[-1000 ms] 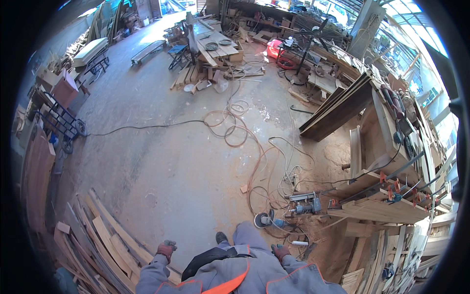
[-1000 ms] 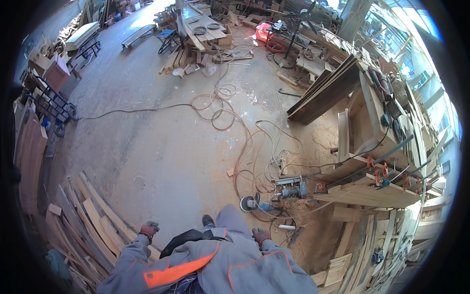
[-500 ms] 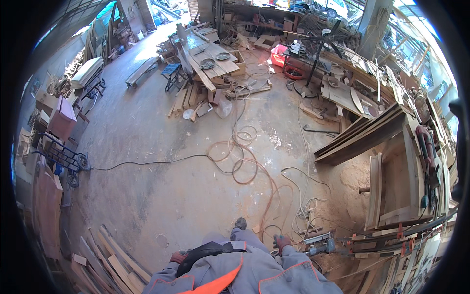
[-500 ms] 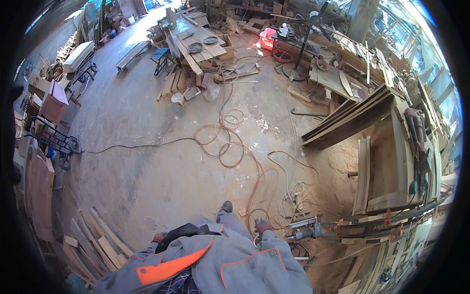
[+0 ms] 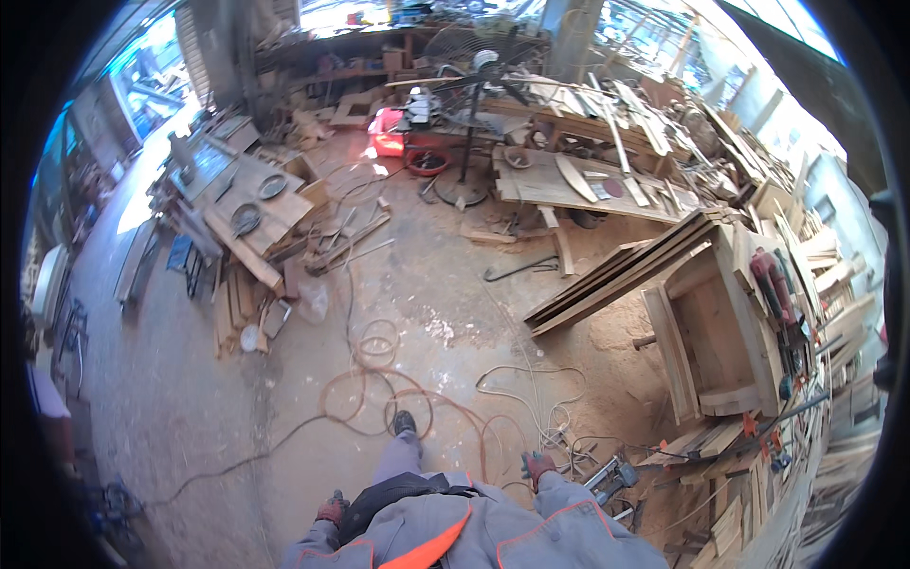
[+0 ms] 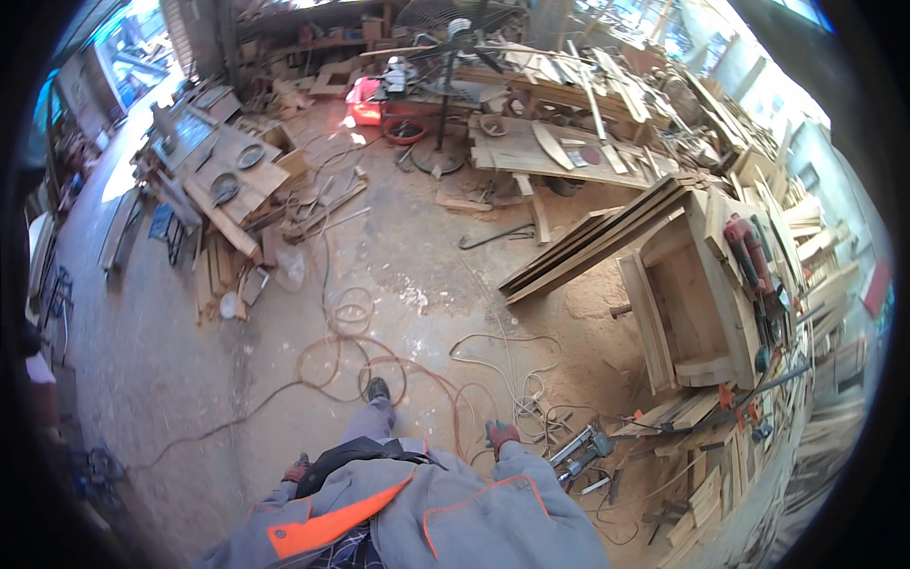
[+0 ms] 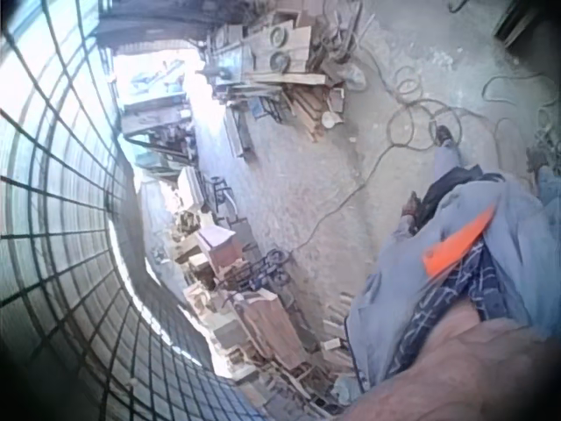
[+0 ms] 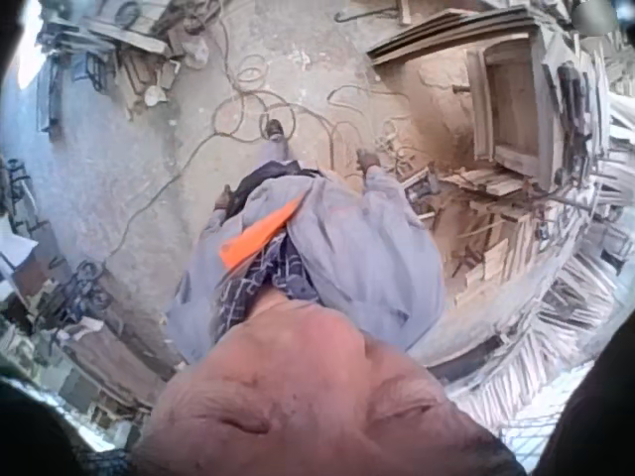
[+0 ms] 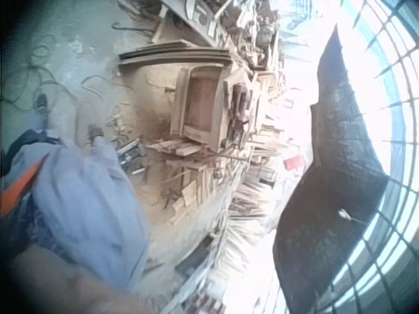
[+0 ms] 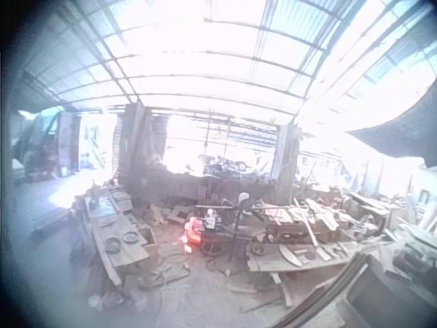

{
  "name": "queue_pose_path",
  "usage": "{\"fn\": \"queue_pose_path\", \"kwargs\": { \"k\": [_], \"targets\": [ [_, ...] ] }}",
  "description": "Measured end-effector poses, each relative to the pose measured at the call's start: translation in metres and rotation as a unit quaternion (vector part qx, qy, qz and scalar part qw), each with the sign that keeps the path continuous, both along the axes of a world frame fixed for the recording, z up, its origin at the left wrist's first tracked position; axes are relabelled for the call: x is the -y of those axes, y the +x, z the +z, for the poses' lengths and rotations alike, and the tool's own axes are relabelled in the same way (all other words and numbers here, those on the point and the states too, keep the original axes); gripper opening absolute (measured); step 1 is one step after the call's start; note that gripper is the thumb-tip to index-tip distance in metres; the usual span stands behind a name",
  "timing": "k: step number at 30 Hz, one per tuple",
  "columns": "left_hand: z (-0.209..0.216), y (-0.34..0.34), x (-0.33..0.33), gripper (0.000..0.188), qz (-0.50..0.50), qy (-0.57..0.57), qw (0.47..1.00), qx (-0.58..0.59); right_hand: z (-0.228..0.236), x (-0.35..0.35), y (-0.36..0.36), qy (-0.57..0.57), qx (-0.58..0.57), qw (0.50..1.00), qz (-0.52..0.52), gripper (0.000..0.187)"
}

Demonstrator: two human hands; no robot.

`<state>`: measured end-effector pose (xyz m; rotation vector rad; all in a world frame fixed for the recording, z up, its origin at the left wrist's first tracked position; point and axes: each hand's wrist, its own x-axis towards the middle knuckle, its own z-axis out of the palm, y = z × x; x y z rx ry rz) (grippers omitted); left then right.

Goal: The person puts on gloves and marks a curved wooden piece with a pencil on a workbench. They then walk to retrieve a metal square and place it on a curved wooden piece to check alignment.

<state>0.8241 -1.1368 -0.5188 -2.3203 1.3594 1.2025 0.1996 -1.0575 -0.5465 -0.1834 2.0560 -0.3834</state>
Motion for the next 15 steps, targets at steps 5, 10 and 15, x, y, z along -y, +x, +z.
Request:
{"fn": "queue_pose_path", "kwargs": {
  "k": [5, 10, 15],
  "targets": [
    [-0.033, -0.014, 0.222, 0.063, 0.157, 0.055, 0.967, -0.193, 0.014, -0.016, 0.017, 0.034, 0.039, 0.990, -0.134, 0.050],
    [-0.031, -0.048, 0.409, 0.056, 0.052, -0.084, 0.965, -0.243, 0.006, 0.033, 0.035, -0.008, -0.002, 1.000, -0.025, 0.049],
    [-0.021, -0.121, 0.533, 0.057, 0.062, -0.071, 0.968, -0.234, -0.047, 0.115, 0.024, 0.077, -0.165, 0.955, 0.234, 0.049]
  ]
}}
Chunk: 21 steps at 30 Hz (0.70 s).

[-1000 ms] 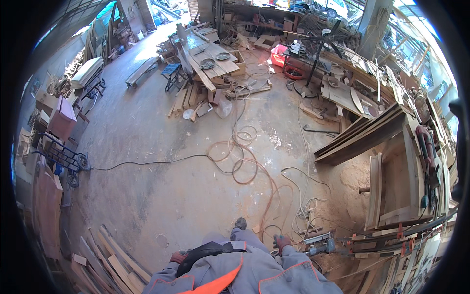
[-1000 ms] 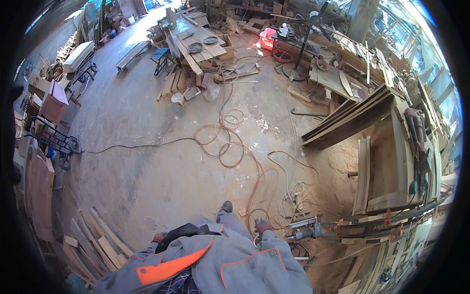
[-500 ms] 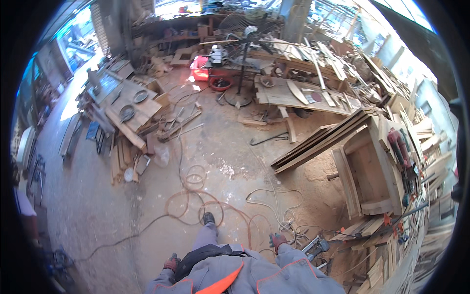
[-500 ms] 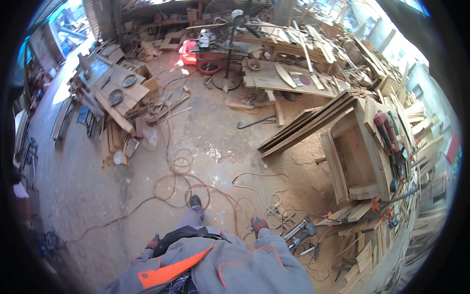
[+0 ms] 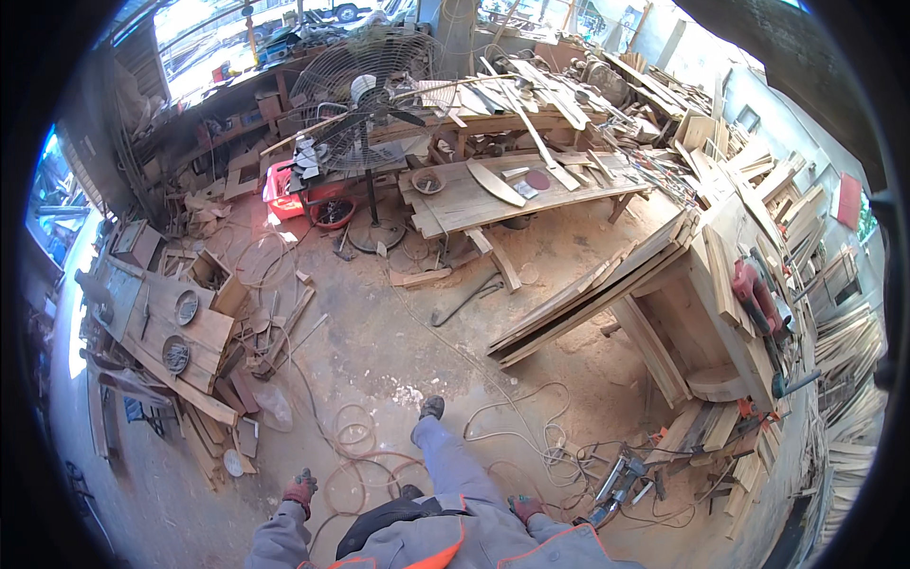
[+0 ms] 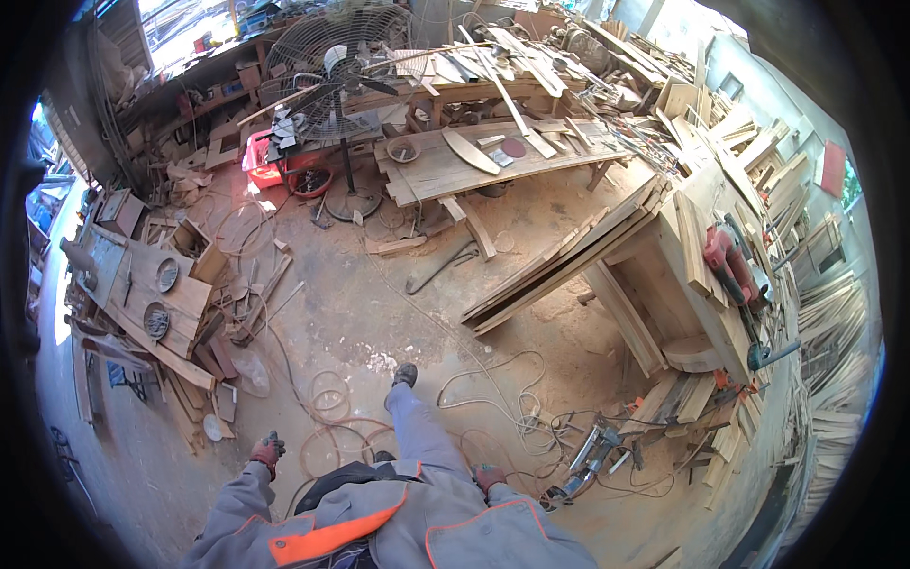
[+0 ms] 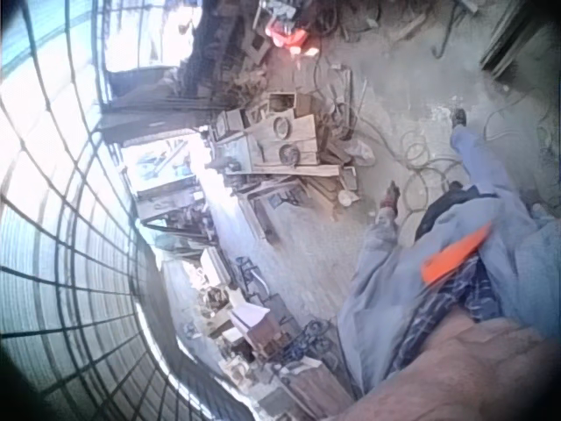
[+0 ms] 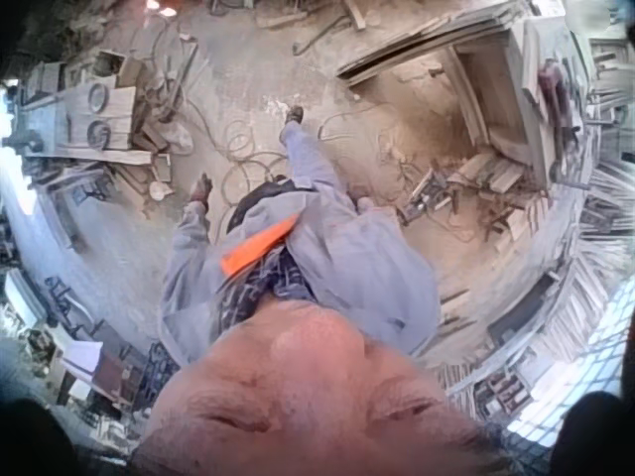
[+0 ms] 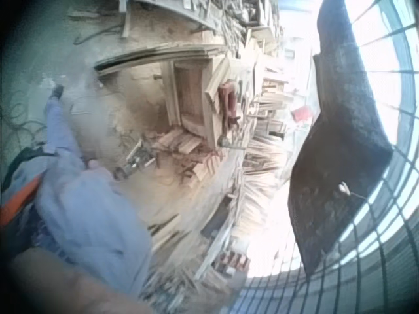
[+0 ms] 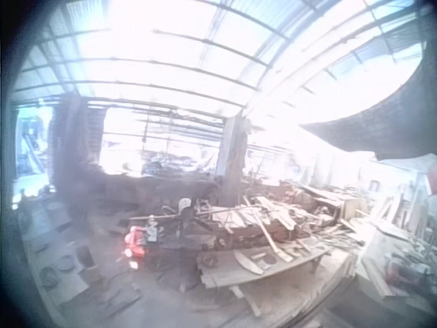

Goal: The person puts on gloves and marks a curved wooden piece with a pencil on a workbench. They then walk to retrieve a metal square and place it on a curved wooden piece to check alignment.

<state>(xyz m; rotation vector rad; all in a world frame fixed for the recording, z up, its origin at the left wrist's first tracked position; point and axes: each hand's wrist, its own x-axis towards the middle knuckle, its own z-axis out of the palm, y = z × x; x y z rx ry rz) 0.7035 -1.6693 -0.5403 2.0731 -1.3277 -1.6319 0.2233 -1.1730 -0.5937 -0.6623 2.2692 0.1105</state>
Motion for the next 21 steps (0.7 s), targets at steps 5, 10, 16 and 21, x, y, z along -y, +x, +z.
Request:
{"fn": "queue_pose_path", "kwargs": {
  "k": [5, 10, 16, 21],
  "targets": [
    [0.005, -0.079, 0.051, 0.066, -0.039, 0.068, 0.996, 0.047, -0.015, 0.119, -0.072, -0.092, 0.189, 0.920, -0.332, 0.052],
    [0.021, -0.166, 0.094, 0.067, -0.143, 0.124, 0.979, 0.078, 0.004, 0.288, -0.175, -0.129, 0.149, 0.917, -0.348, 0.056],
    [0.025, -0.308, 0.201, 0.063, -0.312, 0.109, 0.941, 0.069, 0.121, 0.417, -0.261, -0.295, 0.146, 0.861, -0.387, 0.044],
    [0.029, -0.443, 0.306, 0.060, -0.476, 0.113, 0.870, 0.067, 0.140, 0.371, -0.230, -0.328, -0.027, 0.816, -0.474, 0.046]
  ]
}}
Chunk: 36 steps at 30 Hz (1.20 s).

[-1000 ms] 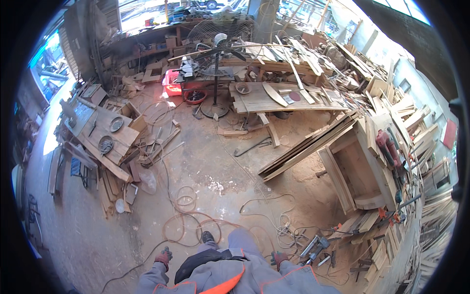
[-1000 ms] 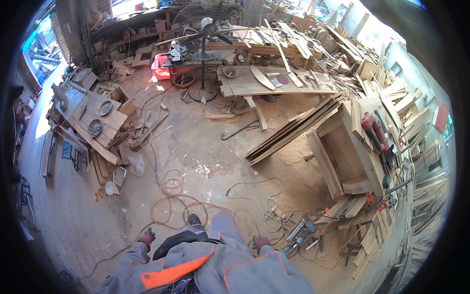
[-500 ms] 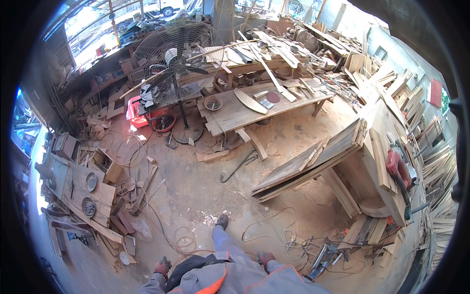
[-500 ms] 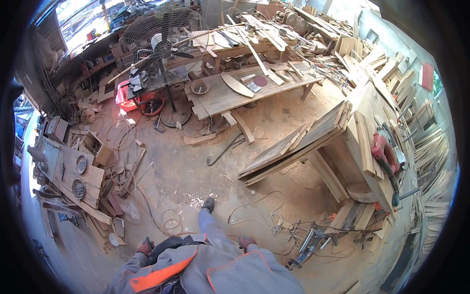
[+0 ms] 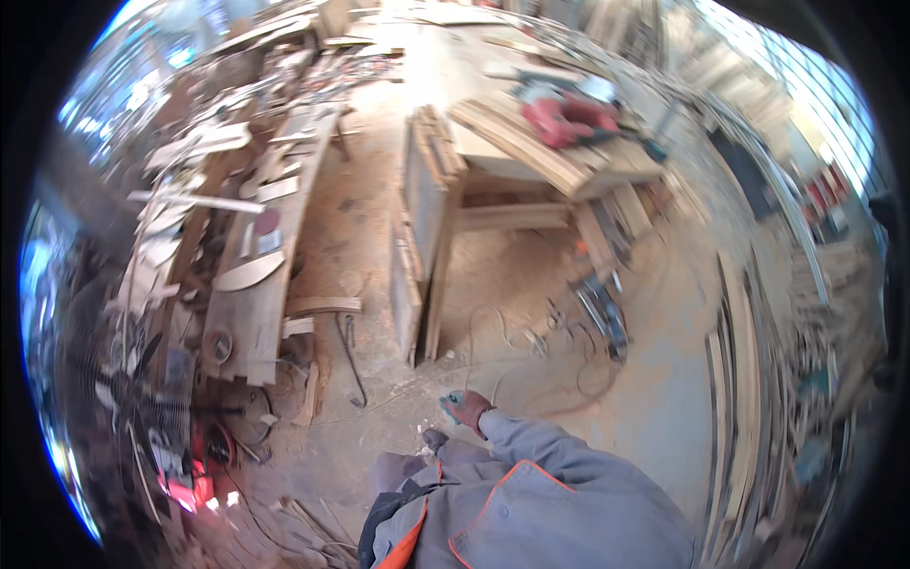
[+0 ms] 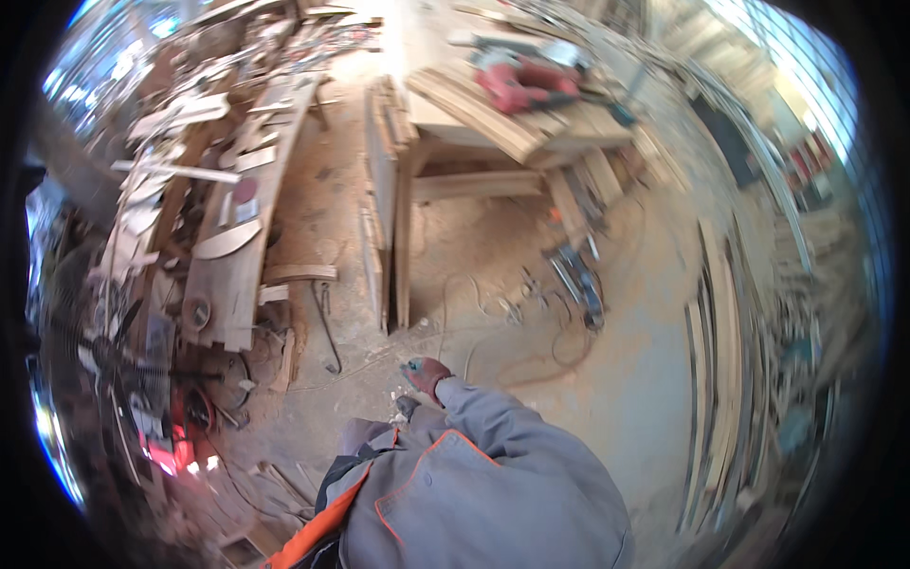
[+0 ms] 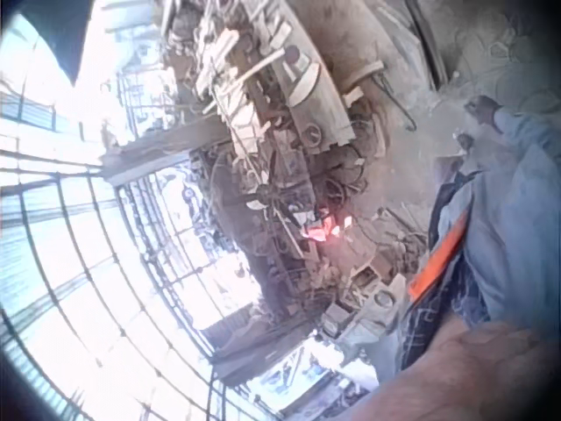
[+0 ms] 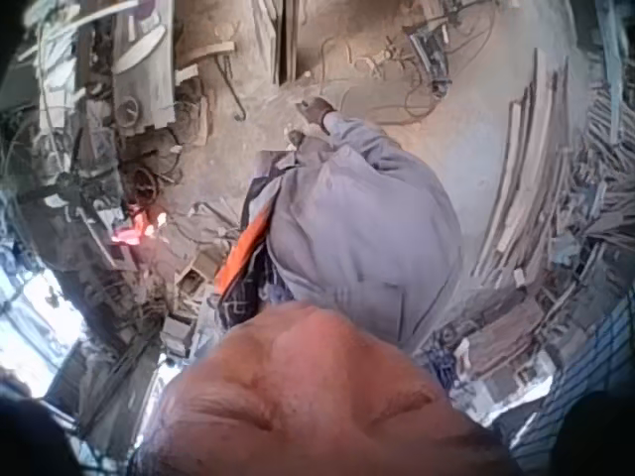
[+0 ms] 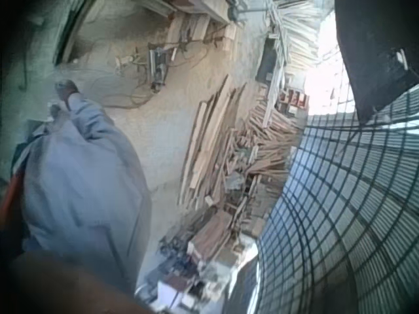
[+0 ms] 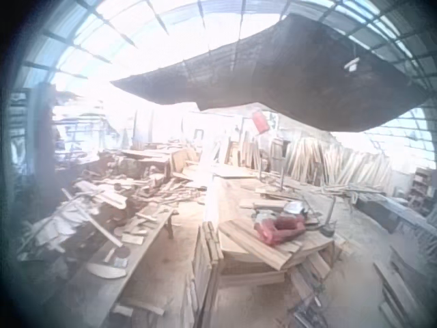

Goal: The person puts on gloves and marks a curved wooden piece with a pencil on a workbench. They then walk to retrieve a metal square and place it on a curved wooden piece to check alignment.

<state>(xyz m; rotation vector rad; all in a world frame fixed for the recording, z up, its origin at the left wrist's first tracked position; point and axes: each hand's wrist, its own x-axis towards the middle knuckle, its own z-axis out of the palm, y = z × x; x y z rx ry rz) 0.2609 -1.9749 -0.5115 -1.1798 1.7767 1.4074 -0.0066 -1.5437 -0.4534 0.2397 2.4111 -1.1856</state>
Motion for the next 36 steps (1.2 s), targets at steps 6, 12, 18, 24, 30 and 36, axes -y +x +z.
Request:
{"fn": "queue_pose_path", "kwargs": {
  "k": [6, 12, 18, 24, 30, 36],
  "targets": [
    [-0.009, -0.141, 0.154, 0.059, -0.083, -0.015, 0.996, 0.015, -0.034, -0.105, 0.213, -0.022, 0.142, 0.856, -0.496, 0.052],
    [0.010, -0.353, 0.175, 0.058, -0.008, -0.079, 0.991, -0.105, -0.026, -0.041, 0.480, 0.042, 0.397, 0.721, -0.566, 0.052],
    [0.002, -0.406, -0.004, 0.054, -0.195, -0.017, 0.978, -0.073, -0.057, 0.029, 0.561, -0.004, 0.398, 0.707, -0.584, 0.041],
    [-0.034, -0.276, -0.226, 0.087, -0.462, -0.014, 0.887, 0.020, -0.132, -0.017, 0.645, 0.116, 0.331, 0.887, -0.302, 0.031],
    [-0.034, -0.142, -0.439, 0.072, -0.659, -0.024, 0.752, -0.004, -0.158, -0.176, 0.764, 0.131, 0.349, 0.893, -0.250, 0.031],
    [-0.020, -0.101, -0.633, 0.068, -0.646, 0.051, 0.756, -0.096, -0.064, -0.402, 0.793, -0.141, 0.027, 0.461, -0.876, 0.048]
  ]
}}
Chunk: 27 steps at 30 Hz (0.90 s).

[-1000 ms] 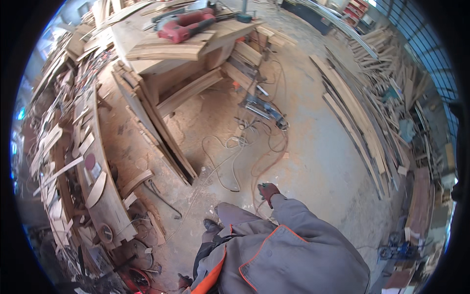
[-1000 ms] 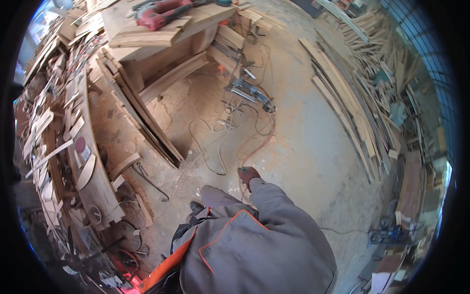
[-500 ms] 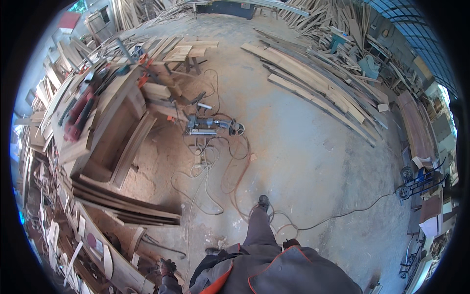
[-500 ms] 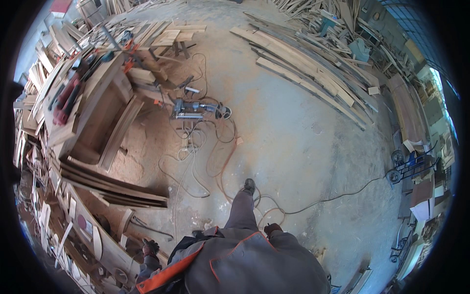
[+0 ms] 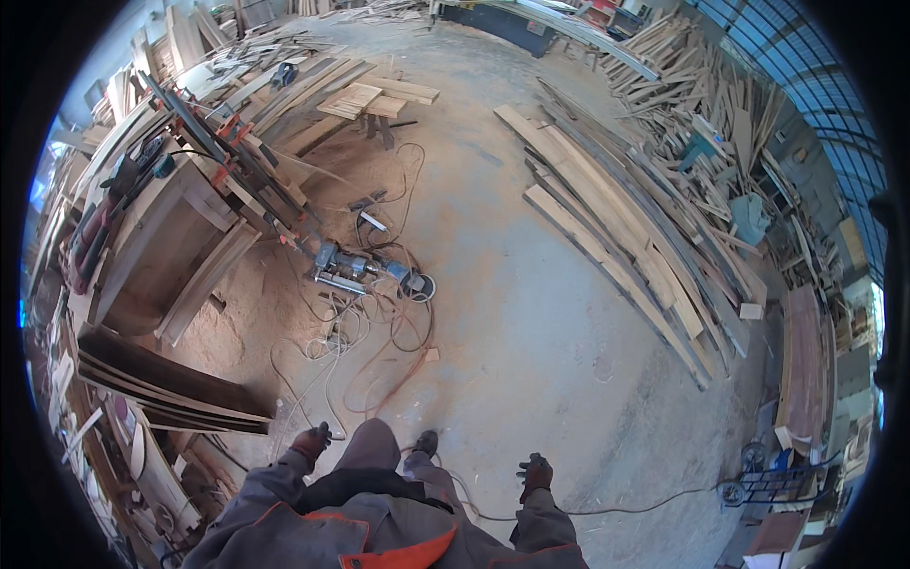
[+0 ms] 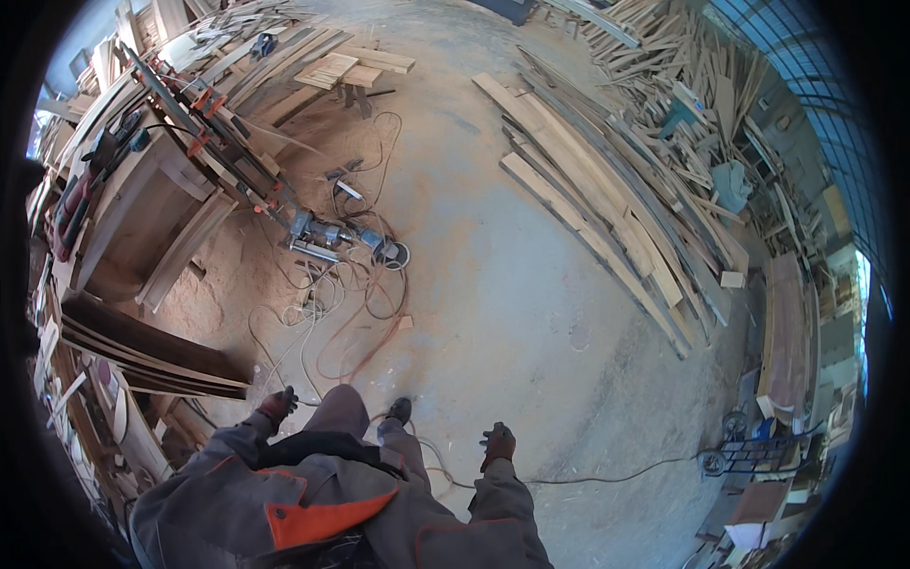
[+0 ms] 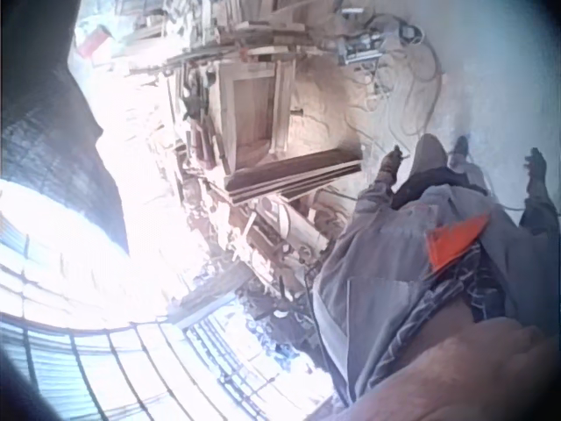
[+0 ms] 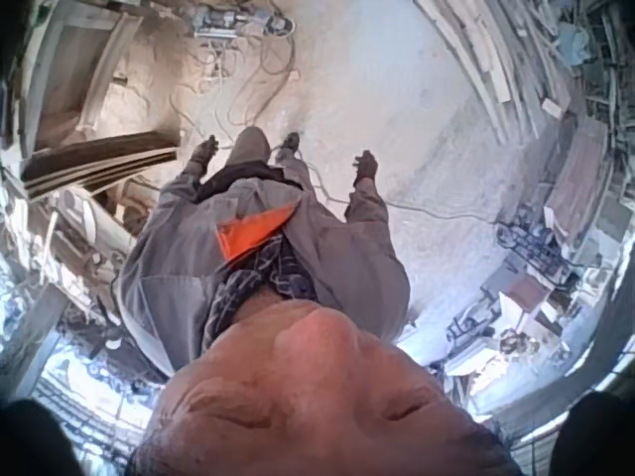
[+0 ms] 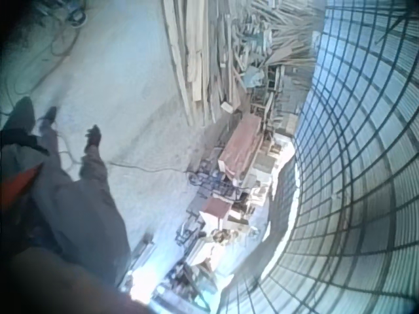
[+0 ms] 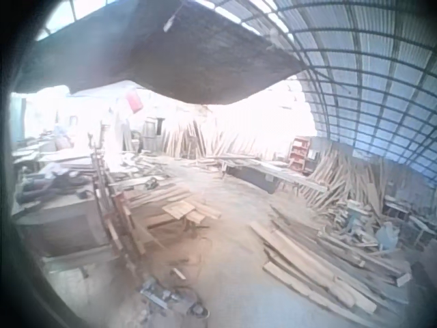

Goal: The person puts on gloves and marks a curved wooden piece with a pencil on a workbench. They then walk to retrieve a metal square and place it on a curved wooden piece to check alignment.

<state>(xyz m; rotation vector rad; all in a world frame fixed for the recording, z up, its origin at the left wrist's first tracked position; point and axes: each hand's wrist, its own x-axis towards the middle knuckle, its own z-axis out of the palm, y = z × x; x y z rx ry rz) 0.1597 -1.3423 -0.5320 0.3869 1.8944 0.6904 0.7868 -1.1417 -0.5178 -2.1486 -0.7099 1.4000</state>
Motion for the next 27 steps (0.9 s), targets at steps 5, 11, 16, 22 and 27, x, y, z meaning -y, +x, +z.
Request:
{"fn": "queue_pose_path", "kwargs": {
  "k": [5, 11, 16, 22, 27],
  "targets": [
    [0.020, 0.003, -0.115, 0.072, -0.106, -0.049, 0.990, -0.085, 0.033, -0.104, 0.005, 0.042, -0.040, 0.996, -0.071, 0.068],
    [-0.012, 0.022, -0.267, 0.067, -0.087, -0.128, 0.987, -0.037, 0.012, -0.126, 0.029, -0.101, 0.060, 0.990, -0.077, 0.084],
    [-0.029, 0.030, -0.439, 0.070, -0.104, -0.132, 0.986, -0.007, 0.004, -0.189, 0.039, -0.222, 0.151, 0.952, -0.149, 0.088],
    [-0.004, 0.020, -0.660, 0.060, -0.139, -0.034, 0.990, 0.013, 0.000, -0.333, 0.012, -0.232, 0.108, 0.965, -0.063, 0.064],
    [0.005, -0.017, -0.854, 0.060, -0.263, 0.075, 0.954, -0.125, -0.027, -0.515, -0.012, -0.132, 0.174, 0.963, 0.161, 0.035]
  ]
}}
